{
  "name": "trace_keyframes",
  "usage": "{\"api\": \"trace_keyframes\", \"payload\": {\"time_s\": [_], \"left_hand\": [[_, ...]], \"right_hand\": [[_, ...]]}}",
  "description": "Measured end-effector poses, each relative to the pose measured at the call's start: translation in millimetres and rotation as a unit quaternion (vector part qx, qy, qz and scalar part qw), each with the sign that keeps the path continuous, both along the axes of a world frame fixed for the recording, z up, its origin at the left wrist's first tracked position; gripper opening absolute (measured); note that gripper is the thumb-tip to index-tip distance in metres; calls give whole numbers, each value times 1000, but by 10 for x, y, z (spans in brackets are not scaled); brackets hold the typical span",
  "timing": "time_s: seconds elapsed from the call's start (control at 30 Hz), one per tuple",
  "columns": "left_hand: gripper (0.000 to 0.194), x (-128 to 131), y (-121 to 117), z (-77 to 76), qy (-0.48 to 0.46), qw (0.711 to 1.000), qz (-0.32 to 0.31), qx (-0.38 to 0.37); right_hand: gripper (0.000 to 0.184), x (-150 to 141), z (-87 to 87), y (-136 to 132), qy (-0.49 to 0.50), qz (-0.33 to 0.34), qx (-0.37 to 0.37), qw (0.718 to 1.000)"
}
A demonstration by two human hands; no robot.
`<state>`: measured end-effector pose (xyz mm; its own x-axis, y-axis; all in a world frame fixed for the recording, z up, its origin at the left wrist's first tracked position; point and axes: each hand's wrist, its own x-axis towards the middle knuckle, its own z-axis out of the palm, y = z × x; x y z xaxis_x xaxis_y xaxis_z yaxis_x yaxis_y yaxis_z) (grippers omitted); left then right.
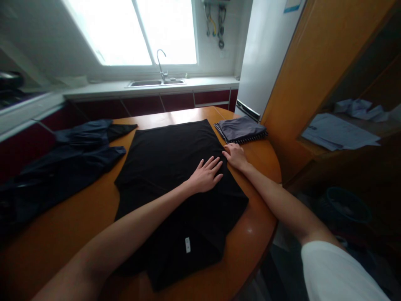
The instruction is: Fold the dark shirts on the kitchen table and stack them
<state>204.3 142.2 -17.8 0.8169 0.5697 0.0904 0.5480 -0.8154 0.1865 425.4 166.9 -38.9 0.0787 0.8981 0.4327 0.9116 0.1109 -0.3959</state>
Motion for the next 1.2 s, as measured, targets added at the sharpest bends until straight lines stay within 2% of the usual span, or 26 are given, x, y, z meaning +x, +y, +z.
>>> {"api": "trace_keyframes", "payload": {"time_s": [0.07, 0.13, 0.27, 0.33, 0.43, 0.57, 0.63, 0.7, 0.73, 0.83, 0.93, 1.07, 1.13, 1.2], "left_hand": [[58, 5, 8, -23, -1, 1000, 3, 4], [56, 11, 28, -61, -7, 1000, 5, 11], [57, 22, 77, -132, -18, 1000, 3, 15], [57, 24, 92, -147, -20, 1000, 3, 17], [57, 20, 89, -159, -25, 999, 10, 17], [58, 24, 87, -190, -34, 999, 16, -4], [59, 51, 145, -185, -57, 997, 24, -41], [58, 96, 274, -126, -116, 985, 58, -115], [56, 119, 363, -69, -158, 970, 85, -166], [51, 134, 681, 204, -259, 910, 156, -283], [46, -30, 942, 545, -291, 883, 179, -322], [38, -582, 1045, 886, -325, 859, 182, -352], [35, -960, 999, 963, -338, 867, 180, -320], [35, -1367, 906, 978, -352, 875, 187, -274]], "right_hand": [[35, -38, 46, -99, 19, 21, 21, 999], [42, -105, 79, -308, 34, 79, 19, 996], [60, -278, 91, -978, -11, 199, -96, 975], [66, -342, 101, -1333, -49, 214, -146, 965], [74, -398, 150, -1759, -70, 225, -177, 956], [76, -402, 261, -2088, -31, 239, -193, 951], [66, -360, 318, -2163, 19, 265, -208, 941], [50, -286, 359, -2168, 96, 285, -205, 931], [47, -240, 370, -2140, 140, 276, -189, 932], [45, -90, 363, -1922, 233, 161, -81, 955], [47, 17, 326, -1561, 238, 72, -7, 969], [54, -50, 256, -1140, 177, 92, -14, 980], [58, -171, 190, -1044, 115, 121, -31, 985], [62, -302, 108, -1016, 41, 153, -64, 985]]}}
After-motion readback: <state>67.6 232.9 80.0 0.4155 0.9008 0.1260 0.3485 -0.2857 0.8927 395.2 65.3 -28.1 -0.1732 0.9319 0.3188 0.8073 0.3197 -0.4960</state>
